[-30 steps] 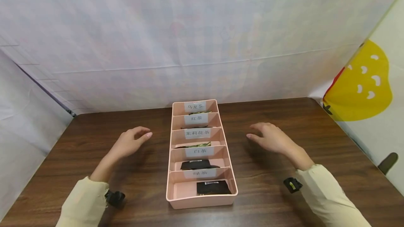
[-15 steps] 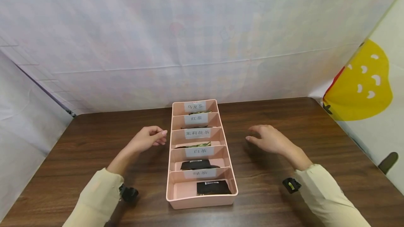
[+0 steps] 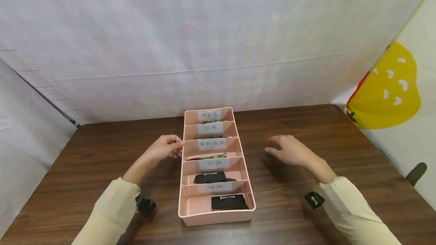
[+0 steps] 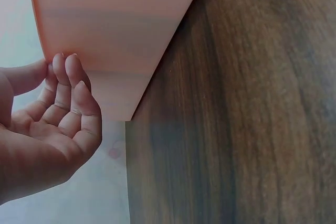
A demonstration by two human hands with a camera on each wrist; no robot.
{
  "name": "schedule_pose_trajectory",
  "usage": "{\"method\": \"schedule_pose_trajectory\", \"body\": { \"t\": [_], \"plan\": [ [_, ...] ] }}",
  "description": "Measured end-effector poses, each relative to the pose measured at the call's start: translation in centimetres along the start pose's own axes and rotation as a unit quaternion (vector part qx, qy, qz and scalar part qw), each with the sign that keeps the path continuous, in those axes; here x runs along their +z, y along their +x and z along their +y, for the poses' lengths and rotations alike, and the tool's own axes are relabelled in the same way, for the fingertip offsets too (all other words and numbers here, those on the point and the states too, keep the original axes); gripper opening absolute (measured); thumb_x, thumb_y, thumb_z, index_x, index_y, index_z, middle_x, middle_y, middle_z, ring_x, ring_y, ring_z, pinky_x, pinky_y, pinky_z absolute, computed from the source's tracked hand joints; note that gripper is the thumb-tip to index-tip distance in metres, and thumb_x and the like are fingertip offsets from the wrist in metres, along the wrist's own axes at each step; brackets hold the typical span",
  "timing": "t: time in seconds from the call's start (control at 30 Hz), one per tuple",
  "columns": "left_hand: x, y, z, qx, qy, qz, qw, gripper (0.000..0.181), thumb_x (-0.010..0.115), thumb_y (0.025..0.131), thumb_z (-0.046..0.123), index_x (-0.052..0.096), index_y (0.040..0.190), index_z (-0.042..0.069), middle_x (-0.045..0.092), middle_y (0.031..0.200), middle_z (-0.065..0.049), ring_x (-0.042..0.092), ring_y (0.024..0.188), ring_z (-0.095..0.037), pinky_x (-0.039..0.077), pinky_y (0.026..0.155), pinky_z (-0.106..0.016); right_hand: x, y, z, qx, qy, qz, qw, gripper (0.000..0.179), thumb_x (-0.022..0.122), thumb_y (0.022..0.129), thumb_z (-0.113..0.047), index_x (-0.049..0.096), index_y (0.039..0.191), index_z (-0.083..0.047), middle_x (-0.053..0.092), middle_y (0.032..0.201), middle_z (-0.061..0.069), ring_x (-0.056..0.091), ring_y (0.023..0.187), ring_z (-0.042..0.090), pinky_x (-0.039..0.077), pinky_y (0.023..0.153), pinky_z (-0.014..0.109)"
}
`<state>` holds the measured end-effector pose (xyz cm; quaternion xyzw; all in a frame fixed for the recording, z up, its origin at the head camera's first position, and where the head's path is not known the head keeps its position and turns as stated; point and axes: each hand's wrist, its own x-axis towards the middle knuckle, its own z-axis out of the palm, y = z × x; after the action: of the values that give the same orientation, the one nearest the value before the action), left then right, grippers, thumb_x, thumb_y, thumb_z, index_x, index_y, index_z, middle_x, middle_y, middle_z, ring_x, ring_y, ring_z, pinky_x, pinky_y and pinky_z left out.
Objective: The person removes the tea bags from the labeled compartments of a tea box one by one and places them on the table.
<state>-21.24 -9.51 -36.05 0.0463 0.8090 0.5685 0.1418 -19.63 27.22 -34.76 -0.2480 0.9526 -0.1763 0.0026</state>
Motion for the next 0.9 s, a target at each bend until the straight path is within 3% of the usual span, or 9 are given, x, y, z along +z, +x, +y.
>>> {"method": "schedule_pose_trajectory", "body": {
  "t": [0.3, 0.5, 0.7, 0.9],
  "plan": [
    [0.0, 0.0, -0.3, -0.007, -0.015, -0.002, 0.9999, 0.018, 0.052, 0.093, 0.012, 0.055, 0.082, -0.002, 0.059, 0.070, -0.008, 0.056, 0.060, -0.013, 0.048, 0.061, -0.029, -1.0, -0.1, -1.5, -0.034, 0.043, 0.026, 0.9982, 0.028, 0.062, 0.088, -0.018, 0.063, 0.109, 0.000, 0.064, 0.104, 0.013, 0.059, 0.098, 0.030, 0.047, 0.080, 0.046],
    [-0.1, 0.0, -0.3, -0.011, -0.022, -0.001, 0.9997, 0.018, 0.051, 0.094, 0.011, 0.055, 0.081, -0.001, 0.058, 0.070, -0.008, 0.056, 0.060, -0.013, 0.047, 0.060, -0.028, -2.2, -0.5, -4.1, -0.099, 0.100, 0.006, 0.9900, 0.022, 0.061, 0.089, -0.017, 0.064, 0.109, -0.008, 0.065, 0.105, 0.004, 0.061, 0.093, 0.020, 0.050, 0.076, 0.038],
    [0.0, -0.1, -0.2, -0.016, -0.033, -0.001, 0.9993, 0.018, 0.052, 0.093, 0.011, 0.055, 0.082, -0.002, 0.058, 0.069, -0.008, 0.055, 0.060, -0.013, 0.045, 0.057, -0.024, -2.6, -1.4, -6.9, -0.184, 0.143, -0.022, 0.9723, 0.021, 0.060, 0.089, -0.012, 0.063, 0.110, -0.012, 0.065, 0.105, 0.000, 0.061, 0.094, 0.013, 0.050, 0.076, 0.032],
    [0.2, -0.1, -0.4, -0.017, -0.036, 0.001, 0.9992, 0.017, 0.052, 0.093, 0.011, 0.055, 0.084, -0.003, 0.058, 0.071, -0.009, 0.055, 0.058, -0.012, 0.043, 0.055, -0.023, -1.7, -2.4, -8.9, -0.269, 0.183, -0.067, 0.9430, 0.024, 0.058, 0.089, -0.006, 0.061, 0.113, -0.010, 0.065, 0.106, 0.001, 0.061, 0.095, 0.015, 0.050, 0.078, 0.031]
  ]
}}
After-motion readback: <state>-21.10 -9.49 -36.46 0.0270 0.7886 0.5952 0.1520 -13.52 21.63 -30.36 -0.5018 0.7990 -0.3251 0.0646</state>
